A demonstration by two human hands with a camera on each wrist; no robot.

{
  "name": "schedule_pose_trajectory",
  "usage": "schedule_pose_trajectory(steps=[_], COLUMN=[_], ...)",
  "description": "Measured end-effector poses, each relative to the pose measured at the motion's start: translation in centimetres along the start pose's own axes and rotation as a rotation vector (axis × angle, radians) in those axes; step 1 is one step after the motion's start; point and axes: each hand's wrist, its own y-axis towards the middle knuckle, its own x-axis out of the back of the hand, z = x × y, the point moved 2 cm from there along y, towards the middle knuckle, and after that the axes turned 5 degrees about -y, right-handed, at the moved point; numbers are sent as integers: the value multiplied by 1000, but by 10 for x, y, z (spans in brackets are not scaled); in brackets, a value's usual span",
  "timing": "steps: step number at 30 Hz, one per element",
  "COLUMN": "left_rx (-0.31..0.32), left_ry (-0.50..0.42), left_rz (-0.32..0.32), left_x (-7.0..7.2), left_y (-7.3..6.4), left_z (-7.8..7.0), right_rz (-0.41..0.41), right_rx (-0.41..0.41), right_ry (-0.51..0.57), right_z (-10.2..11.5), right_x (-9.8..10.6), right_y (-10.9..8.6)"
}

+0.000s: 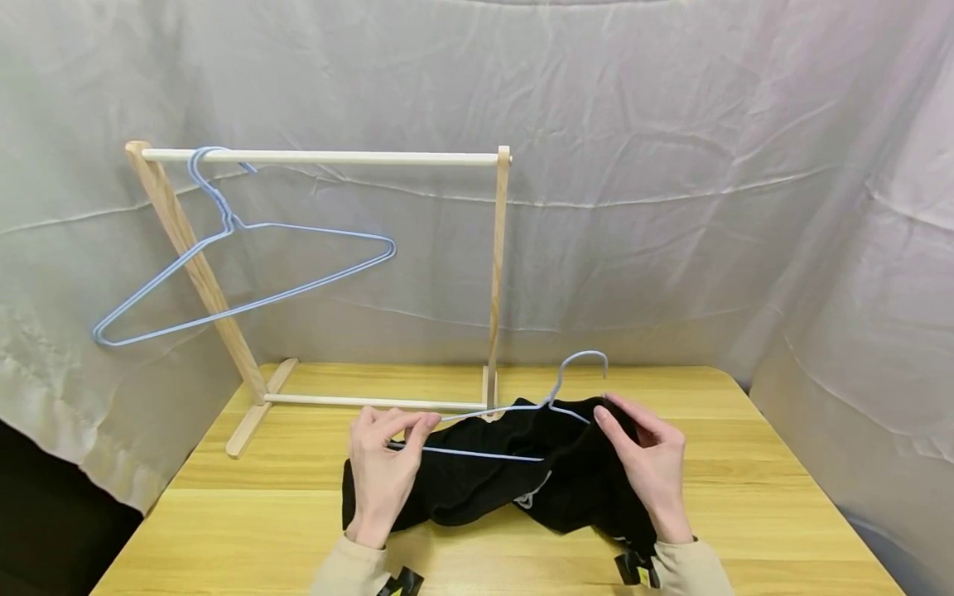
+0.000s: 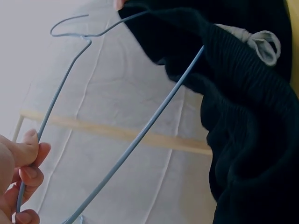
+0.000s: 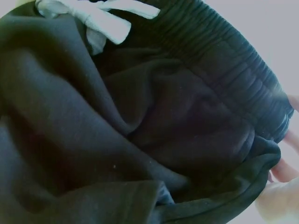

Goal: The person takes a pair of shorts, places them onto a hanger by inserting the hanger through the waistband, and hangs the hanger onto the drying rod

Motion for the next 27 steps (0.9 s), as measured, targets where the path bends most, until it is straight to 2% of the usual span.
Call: schedule_pose_trajectory(steps=[7,10,15,21,24,27], left_rx=[-8,-18,-17,6,21,11], left_ry=[15,20,37,48,55,48], left_rz=[-32,-73,-88,-44,25,86], left_x=[-12,-15,-18,-21,-20,-18], left_y=[-8,-11,-13,-15,-14,-11], left_z=[-3,-4,-7,-3,0,2], right_rz=[87,113,157,250,259,246], right_rx=[157,239,357,395,404,382], right_ry=[-20,-107,-271,-336,-348,-335], right_z=[9,7,-2,-5,-6,-7], right_x=[-10,-15,-17,-17,-18,-17], right_y=[-8,-10,-10,-9,-9,-9])
